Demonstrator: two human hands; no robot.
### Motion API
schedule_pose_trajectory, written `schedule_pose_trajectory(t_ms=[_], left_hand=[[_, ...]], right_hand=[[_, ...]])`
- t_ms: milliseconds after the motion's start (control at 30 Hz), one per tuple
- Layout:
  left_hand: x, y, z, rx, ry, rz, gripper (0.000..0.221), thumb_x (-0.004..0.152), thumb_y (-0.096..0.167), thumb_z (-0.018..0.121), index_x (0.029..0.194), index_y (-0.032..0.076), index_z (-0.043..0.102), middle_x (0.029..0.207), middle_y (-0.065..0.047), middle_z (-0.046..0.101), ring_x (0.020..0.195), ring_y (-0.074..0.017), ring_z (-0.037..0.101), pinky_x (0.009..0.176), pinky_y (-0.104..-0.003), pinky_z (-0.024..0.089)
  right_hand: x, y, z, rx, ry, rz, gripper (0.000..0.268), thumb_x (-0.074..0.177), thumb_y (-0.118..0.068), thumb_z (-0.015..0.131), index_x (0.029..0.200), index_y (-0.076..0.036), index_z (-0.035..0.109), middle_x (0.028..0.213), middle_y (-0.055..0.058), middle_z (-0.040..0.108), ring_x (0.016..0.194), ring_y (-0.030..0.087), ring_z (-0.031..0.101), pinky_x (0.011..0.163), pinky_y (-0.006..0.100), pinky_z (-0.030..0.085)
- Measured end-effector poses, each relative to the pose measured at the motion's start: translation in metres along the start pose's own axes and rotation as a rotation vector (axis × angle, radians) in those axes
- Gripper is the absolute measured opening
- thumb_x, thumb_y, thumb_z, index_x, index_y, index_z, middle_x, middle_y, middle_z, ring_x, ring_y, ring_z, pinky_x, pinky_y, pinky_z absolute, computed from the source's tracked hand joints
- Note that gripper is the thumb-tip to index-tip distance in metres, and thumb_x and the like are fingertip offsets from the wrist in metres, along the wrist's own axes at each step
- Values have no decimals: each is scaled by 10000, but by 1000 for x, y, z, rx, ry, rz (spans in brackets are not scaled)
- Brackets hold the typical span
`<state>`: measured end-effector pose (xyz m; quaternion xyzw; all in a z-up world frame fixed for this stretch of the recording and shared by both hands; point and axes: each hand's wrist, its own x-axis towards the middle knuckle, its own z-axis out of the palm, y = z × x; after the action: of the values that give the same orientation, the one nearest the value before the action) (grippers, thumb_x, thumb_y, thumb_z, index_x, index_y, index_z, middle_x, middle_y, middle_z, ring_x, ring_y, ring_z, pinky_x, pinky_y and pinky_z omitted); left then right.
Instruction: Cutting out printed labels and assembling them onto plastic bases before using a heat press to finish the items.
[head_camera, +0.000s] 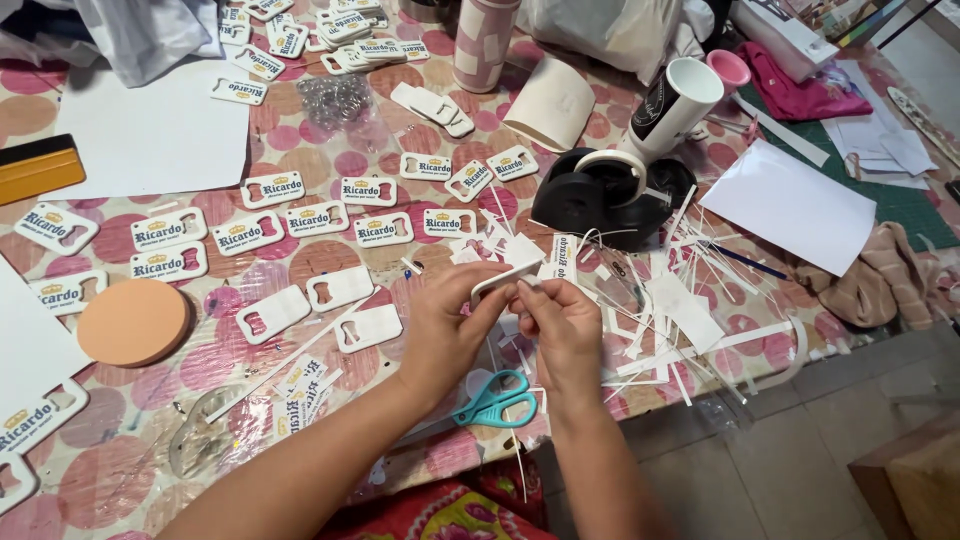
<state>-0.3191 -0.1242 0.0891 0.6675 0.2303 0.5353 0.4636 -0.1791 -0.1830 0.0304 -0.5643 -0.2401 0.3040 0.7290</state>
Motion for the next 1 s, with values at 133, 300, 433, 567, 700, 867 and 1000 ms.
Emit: schedule_pose_trajectory(t_ms=[133,300,433,567,700,867,1000], left_hand=[[0,-2,-4,-2,-5,-11,38,894,111,778,924,114,802,1007,-94,802,875,-298,754,786,-371,556],[-8,-31,-5,-116,18,-182,81,841,136,830,795,92,780,917,-92,802,774,-196,699,738,-335,534],[-9,-12,-9,-274,-24,-503,216,841,163,829,689,56,718,581,-44,642,577,-102,566,553,-219,455],[-13,10,-5,-496,71,-767,214,795,98,836,715,20,654,587,-63,592,532,-123,570,521,-226,476],[-18,23,-7,-668,147,-1003,215,773,31,798,770,19,583,642,-50,579,522,-114,597,509,-178,498],[-40,4,-21,-691,121,-1082,194,825,63,764,789,25,578,594,-106,617,446,-117,607,412,-193,481],[-54,15,-31,-637,72,-1139,198,814,93,767,791,35,579,608,-109,629,456,-110,607,437,-201,501]], right_hand=[[-11,-19,9,26,-24,33,225,899,-116,800,812,12,636,569,122,587,395,51,415,374,200,350],[-25,-48,13,-277,-9,-136,336,831,-199,899,851,-40,604,608,48,576,511,41,484,451,190,348],[-19,-42,1,-737,-58,-964,263,822,-192,911,983,-95,727,982,96,574,867,287,586,823,404,500],[-19,-48,-5,-781,-208,-1394,136,814,-147,882,939,-123,832,940,47,720,832,238,596,873,416,504],[-19,-49,-16,-888,-301,-1572,99,881,-190,822,970,-149,830,977,36,745,845,219,589,939,445,441],[-25,-53,-12,-957,-409,-1694,152,1018,-181,649,1015,-115,785,1031,69,713,846,240,560,830,453,417],[-33,-42,-20,-1043,-433,-1690,176,1033,-220,615,1036,-126,764,1062,70,705,874,252,577,854,474,415]])
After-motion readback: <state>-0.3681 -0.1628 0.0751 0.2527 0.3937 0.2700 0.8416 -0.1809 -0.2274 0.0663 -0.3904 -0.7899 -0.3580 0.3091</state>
